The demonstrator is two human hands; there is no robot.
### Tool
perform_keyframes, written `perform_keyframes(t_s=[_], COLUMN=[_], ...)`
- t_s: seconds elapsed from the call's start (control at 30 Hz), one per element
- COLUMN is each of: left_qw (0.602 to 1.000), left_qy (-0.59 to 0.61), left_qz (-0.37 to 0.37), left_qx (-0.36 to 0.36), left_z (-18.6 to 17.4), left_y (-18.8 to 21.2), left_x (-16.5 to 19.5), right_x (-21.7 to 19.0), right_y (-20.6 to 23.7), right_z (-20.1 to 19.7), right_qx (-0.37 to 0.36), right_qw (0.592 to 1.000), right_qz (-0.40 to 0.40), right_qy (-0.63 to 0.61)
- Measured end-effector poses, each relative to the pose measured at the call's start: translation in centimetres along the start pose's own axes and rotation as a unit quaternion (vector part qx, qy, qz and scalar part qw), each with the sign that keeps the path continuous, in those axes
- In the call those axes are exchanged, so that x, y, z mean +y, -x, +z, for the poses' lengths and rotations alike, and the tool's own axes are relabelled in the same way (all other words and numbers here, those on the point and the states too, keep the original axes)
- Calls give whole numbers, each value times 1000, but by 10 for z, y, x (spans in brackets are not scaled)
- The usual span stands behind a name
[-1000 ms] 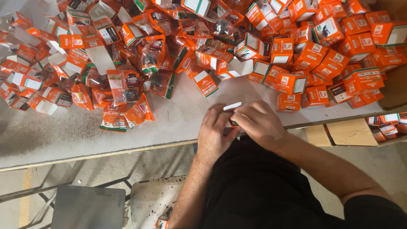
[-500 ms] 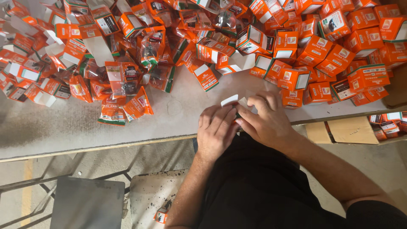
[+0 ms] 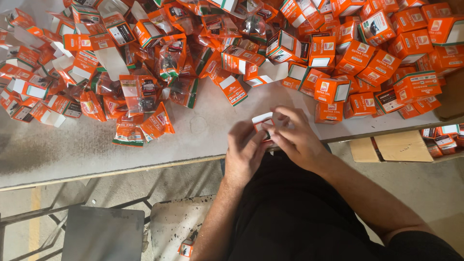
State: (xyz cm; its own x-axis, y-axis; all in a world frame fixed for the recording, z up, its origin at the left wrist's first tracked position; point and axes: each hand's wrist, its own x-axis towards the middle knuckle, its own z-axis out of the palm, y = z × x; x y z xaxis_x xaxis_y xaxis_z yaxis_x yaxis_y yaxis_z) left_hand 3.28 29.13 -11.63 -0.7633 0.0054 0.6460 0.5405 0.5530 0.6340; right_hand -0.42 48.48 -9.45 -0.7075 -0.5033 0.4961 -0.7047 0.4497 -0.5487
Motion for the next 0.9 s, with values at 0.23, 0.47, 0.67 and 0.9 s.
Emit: perform_keyframes(t_s=[0.23, 0.47, 0.67, 0.9], left_qw=[998, 998, 998, 988], left_qy=[28, 33, 52, -63], left_qz=[5, -19, -17, 117], left_qx=[-56, -41, -38, -81], left_z=[-4, 3, 0, -11], left_y=[1, 5, 0, -6], left_x=[-3, -8, -4, 0], right_x=[12, 9, 1, 0], right_y=[2, 0, -2, -1], right_z=[10, -11, 3, -9], right_qx=[-38, -44, 8, -30], right_qw=[938, 992, 995, 995], right_qz=[282, -39, 16, -80], right_qy=[-198, -114, -97, 46])
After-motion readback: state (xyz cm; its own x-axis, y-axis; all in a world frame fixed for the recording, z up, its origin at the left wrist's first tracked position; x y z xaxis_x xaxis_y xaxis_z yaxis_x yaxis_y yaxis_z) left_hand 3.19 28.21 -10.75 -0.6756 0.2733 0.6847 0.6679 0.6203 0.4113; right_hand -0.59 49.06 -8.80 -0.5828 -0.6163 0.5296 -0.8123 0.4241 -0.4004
